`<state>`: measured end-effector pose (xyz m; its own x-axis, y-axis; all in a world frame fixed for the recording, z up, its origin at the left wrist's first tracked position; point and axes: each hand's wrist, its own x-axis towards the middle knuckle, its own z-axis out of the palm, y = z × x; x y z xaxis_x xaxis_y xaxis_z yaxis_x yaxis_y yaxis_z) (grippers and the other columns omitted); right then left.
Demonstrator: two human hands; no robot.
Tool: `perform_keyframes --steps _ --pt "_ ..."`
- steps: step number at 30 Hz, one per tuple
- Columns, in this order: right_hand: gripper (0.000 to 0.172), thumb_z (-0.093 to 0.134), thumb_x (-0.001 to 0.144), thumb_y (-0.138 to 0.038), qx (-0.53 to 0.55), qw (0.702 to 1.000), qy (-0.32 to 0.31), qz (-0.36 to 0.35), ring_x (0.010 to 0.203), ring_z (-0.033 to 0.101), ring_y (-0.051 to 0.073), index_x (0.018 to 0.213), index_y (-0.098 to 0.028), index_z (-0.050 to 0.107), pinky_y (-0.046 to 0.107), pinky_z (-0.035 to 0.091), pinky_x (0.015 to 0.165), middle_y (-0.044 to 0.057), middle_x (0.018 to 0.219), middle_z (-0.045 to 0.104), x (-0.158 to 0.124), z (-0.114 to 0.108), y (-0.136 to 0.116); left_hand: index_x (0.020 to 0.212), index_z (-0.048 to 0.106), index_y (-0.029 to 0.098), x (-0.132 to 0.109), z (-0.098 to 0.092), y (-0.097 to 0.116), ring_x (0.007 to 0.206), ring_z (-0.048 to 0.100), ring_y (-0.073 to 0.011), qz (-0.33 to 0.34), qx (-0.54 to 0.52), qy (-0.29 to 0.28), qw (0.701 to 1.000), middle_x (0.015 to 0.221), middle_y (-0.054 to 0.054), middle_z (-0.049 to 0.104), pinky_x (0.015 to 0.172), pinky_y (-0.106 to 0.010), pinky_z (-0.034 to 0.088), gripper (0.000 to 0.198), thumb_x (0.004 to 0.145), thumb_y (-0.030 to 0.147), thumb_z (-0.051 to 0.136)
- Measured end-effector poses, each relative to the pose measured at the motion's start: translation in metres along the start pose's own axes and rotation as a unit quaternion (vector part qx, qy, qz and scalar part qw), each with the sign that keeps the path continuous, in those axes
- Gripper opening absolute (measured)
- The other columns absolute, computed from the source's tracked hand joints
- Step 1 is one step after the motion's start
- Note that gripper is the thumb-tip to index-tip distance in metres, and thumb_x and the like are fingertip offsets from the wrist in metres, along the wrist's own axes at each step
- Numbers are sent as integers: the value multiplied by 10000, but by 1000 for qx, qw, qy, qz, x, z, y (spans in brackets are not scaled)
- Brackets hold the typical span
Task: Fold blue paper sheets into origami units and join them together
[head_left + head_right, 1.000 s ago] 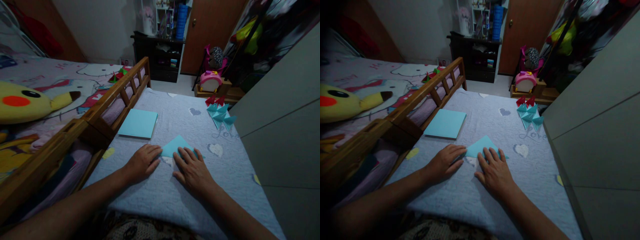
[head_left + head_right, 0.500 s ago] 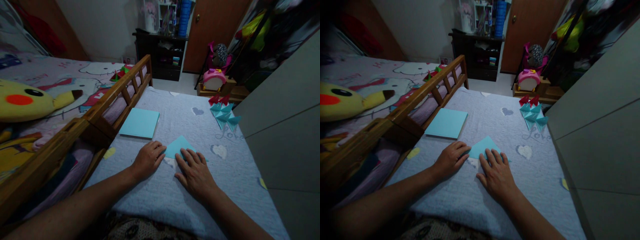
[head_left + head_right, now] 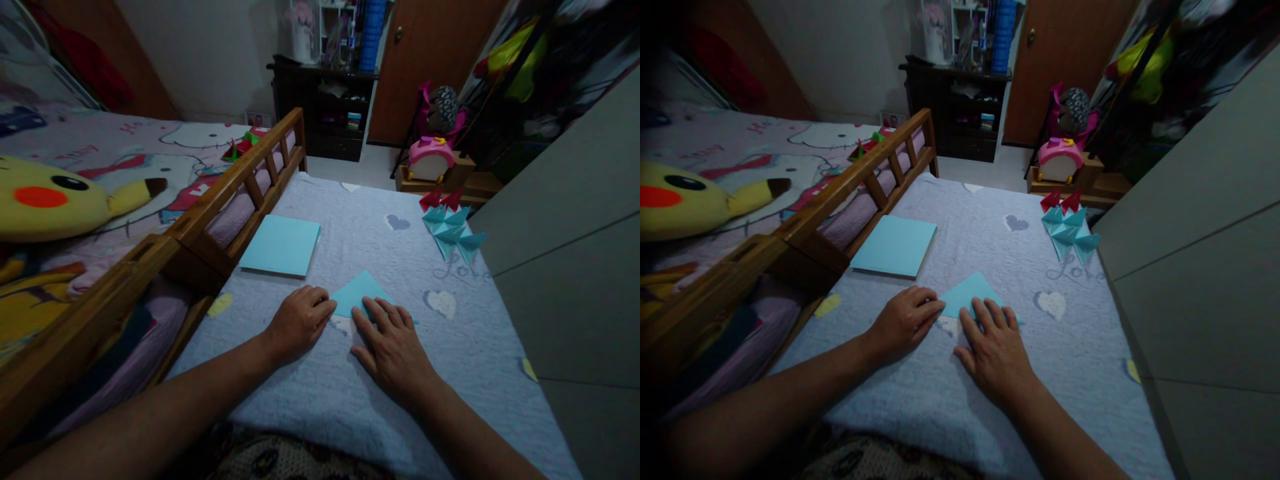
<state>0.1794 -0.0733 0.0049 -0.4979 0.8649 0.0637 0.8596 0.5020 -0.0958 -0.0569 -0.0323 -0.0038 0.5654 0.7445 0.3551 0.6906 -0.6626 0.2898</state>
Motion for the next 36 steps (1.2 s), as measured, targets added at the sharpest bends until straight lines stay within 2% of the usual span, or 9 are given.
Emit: perform_keyframes --steps 8,22,30,33,36 --pt "572 513 974 -583 6 1000 2 1 1368 443 343 1461 -283 512 513 334 1100 88 1537 506 -1 0 -1 1094 654 169 -1 0 0 939 599 -236 -15 -31 3 999 1042 -98 665 836 -406 532 176 972 173 527" --pt "584 503 974 -587 3 1000 2 5 1365 438 350 1474 -286 496 515 318 1099 88 1543 496 0 2 -1 1115 651 165 0 1 0 925 592 -239 -13 -18 -1 1000 1046 -96 666 829 -408 531 190 979 182 519" --pt "594 509 966 -606 9 1000 0 10 1360 445 352 1472 -294 502 512 324 1097 79 1540 504 0 1 -1 1115 657 162 2 -2 4 920 594 -251 -17 22 -42 999 1042 -105 669 808 -410 538 196 969 164 526" --pt "594 528 961 -595 11 1000 9 6 1355 451 357 1472 -294 504 515 336 1092 80 1532 513 0 3 0 1163 648 163 4 -1 6 998 600 -263 -1 43 -50 998 1148 -115 675 862 -427 543 229 964 149 534" --pt "600 558 953 -569 15 1000 19 1 1348 456 371 1477 -281 500 529 341 1085 91 1525 519 0 5 1 1231 621 162 7 2 7 1140 583 -272 42 41 -49 997 1293 -114 652 963 -437 521 273 976 145 525"
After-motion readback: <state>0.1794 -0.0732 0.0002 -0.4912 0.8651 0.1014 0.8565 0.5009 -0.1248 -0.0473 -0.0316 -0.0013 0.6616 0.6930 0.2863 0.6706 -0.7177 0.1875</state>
